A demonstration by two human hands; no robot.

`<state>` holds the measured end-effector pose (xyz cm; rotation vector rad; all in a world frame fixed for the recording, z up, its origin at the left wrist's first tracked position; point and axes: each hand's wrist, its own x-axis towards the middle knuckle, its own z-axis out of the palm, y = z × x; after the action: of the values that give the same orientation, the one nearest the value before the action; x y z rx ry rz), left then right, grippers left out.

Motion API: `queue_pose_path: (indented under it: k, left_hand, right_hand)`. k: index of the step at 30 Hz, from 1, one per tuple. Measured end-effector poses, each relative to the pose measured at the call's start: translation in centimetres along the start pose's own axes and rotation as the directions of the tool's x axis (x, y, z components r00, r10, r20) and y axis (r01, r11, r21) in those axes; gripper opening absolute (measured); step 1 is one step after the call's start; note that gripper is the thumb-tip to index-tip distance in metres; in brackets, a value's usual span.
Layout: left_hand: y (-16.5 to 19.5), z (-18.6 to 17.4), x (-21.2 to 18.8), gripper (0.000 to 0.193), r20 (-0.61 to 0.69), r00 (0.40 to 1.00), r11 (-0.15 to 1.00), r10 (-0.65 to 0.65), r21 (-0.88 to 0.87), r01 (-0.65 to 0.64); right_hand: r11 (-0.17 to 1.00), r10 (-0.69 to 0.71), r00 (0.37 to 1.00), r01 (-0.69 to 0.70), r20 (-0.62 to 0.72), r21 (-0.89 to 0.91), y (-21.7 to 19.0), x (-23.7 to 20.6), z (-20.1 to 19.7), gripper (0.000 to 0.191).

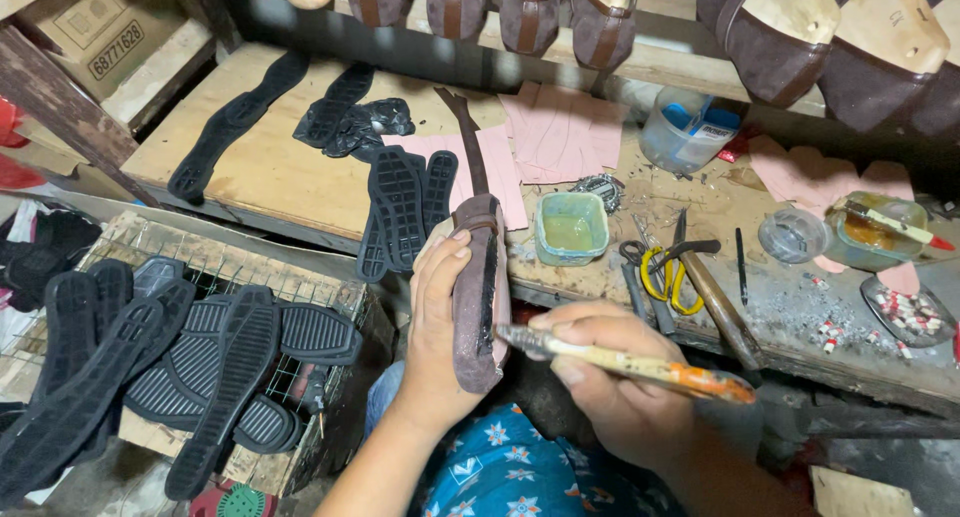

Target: The person applies glue to the edges of a brown shoe using a brush. The person repeatedly dips the brush into a container of glue and coats the shoe's seams and edges, then places the shoe on a shelf with other similar shoes.

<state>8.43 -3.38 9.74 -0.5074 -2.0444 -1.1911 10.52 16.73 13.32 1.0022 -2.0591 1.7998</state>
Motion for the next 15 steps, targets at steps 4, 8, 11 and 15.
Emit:
queue_pose_path:
  k: [4, 8, 11, 15]
  left_hand:
    - [0.02, 0.36, 0.05, 0.078, 0.011, 1.0, 1.0, 0.0, 0.006, 0.0]
    - [0.2, 0.41, 0.0, 0.077, 0.025, 1.0, 1.0, -0.013, -0.005, 0.013]
    - [0.38, 0.64, 0.08, 0.076, 0.03, 0.999, 1.0, -0.016, 0.013, 0.016]
    - [0.48, 0.64, 0.27, 0.077, 0.03, 1.0, 1.0, 0.002, 0.007, -0.002]
  right_hand:
    - [1.0, -0.011, 1.0, 0.011, 0.002, -0.018, 0.49, 0.39, -0.34, 0.026]
    - [0.982, 0.09, 0.996, -0.086, -0.018, 0.168, 0.75, 0.48, -0.49, 0.021]
    - [1.0, -0.002, 0.998, 0.003, -0.055, 0.016, 1.08, 0.97, -0.62, 0.023]
    - [0.994, -0.024, 1.0, 0.022, -0.014, -0.104, 0.52, 1.14, -0.86, 0.023]
